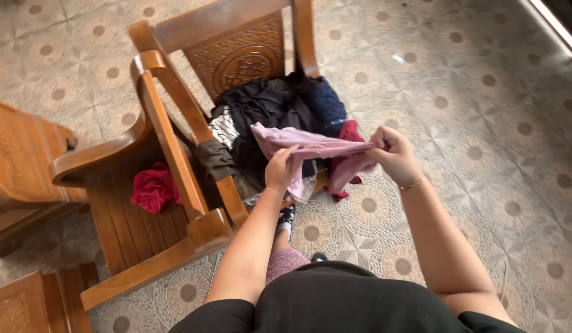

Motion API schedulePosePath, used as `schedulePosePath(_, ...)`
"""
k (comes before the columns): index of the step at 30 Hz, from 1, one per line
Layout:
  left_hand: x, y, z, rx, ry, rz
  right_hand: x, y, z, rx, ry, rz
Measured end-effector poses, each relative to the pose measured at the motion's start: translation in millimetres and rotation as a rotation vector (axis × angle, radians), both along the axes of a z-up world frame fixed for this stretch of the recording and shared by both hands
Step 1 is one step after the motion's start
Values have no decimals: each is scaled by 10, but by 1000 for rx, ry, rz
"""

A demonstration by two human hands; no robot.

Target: The person picks up clothes from a wooden chair, places each item on a hanger, and hangs them on a red clothing rack. Items handled include a pink t-shirt, a black t-shirt, black shorts, and a striped top. The person repeats this process for each garment.

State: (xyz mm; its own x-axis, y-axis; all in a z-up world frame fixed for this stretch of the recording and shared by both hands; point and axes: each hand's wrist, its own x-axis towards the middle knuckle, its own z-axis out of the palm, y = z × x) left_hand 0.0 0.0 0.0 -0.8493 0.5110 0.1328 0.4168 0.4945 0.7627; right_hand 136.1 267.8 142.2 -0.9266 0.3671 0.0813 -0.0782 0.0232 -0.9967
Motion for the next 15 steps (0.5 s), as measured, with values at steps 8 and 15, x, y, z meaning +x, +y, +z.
schedulePosePath(8,558,901,912,223,-148,-296,1420,159,71,55,-189,-119)
schedulePosePath(15,1445,1256,2179,-55,-167,-933,2023,-270,-23,609,-152,-117)
